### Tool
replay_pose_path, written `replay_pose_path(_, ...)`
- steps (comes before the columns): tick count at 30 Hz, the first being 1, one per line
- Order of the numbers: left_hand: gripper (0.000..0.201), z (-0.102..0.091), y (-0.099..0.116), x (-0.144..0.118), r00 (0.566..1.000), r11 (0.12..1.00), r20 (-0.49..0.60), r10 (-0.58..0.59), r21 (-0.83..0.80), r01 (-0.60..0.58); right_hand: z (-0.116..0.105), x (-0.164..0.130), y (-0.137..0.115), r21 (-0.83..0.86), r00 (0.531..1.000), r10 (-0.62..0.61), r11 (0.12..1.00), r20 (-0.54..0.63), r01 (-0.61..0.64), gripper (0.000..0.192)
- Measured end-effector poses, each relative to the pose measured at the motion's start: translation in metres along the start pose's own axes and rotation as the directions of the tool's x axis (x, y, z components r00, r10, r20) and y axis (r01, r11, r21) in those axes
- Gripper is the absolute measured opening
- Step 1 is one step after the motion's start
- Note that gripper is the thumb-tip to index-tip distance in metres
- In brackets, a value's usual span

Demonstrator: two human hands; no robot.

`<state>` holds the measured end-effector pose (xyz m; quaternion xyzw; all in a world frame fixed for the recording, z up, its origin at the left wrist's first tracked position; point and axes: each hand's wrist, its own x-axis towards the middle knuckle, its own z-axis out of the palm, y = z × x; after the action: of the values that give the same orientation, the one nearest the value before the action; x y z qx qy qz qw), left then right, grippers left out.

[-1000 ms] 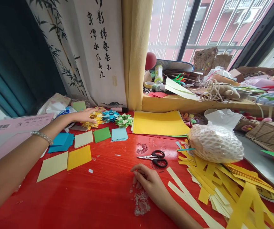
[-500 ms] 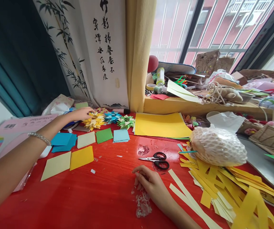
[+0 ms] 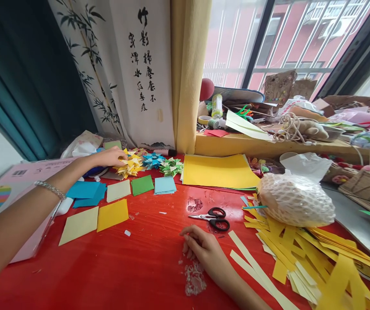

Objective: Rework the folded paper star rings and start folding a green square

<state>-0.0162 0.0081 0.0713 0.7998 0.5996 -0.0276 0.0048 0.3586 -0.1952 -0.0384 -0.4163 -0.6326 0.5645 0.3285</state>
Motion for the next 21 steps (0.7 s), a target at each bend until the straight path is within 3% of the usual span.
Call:
replay_pose_path(7, 0.034, 0.003, -0.003, -0.002, 0.993, 0.995, 0.073, 0.093, 0.026, -0.095, 0.000, -0.001, 0.000, 0.010, 1.000, -0.010, 1.000, 0.004, 0.010, 0.022)
replay_pose_path(17, 0.043, 0.007, -0.004, -0.001, 0.991, 0.991, 0.098, 0.088, 0.089, -0.097, 0.000, 0.000, 0.000, 0.003, 1.000, -0.003, 1.000, -0.002, 0.003, 0.021)
replay_pose_path(21, 0.035, 0.011, -0.001, 0.001, 0.990, 0.985, 0.092, 0.103, 0.126, -0.115, 0.000, -0.001, 0.001, -0.005, 1.000, -0.007, 1.000, 0.003, 0.007, 0.021)
